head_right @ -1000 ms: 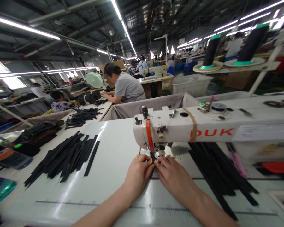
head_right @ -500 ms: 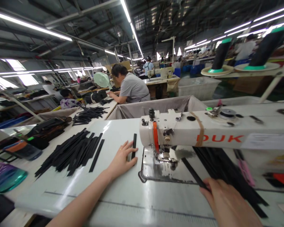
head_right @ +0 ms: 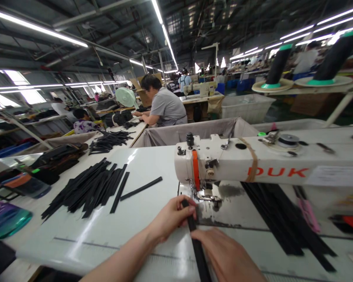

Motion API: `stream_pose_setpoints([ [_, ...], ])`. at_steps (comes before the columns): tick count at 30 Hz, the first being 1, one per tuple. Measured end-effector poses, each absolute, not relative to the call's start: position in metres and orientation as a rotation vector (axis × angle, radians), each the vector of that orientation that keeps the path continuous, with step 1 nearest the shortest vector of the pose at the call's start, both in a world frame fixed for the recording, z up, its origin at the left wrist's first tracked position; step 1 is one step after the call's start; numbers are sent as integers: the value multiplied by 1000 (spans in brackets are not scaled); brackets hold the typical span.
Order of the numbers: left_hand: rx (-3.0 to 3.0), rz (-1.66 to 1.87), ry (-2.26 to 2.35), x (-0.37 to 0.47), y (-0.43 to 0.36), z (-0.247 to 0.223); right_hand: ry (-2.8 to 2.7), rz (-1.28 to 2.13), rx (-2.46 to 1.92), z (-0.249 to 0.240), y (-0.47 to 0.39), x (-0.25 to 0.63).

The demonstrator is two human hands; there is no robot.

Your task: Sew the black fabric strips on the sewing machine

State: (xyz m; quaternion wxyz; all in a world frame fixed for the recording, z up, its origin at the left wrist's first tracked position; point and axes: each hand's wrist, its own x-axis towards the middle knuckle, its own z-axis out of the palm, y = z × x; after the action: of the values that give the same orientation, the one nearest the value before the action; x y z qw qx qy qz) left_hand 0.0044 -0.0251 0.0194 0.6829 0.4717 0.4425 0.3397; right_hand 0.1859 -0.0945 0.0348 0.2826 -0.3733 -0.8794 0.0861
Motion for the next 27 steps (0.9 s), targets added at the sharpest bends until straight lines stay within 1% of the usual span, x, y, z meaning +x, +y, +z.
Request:
stream_pose_setpoints([
  [3,1164,793,1135,-4,-4,16,-2524,18,-768,39,-70,182],
  [7,1655,957,1413,-3,7,6,-2525,-255,-732,25,-53,179],
  [10,2061,980,1466,-3,6,-1,-2470,-281,-806,8,-52,176],
  [12,2211,952,1456,-5,3,-3,-2442,-302,-863,0,-52,175],
  [20,2336,950,1244,-4,-7,2,-2441,-338,-884,-7,-48,175],
  [27,2401,933,1267,1,-9,5,-2439,-302,-908,-6,-48,173],
])
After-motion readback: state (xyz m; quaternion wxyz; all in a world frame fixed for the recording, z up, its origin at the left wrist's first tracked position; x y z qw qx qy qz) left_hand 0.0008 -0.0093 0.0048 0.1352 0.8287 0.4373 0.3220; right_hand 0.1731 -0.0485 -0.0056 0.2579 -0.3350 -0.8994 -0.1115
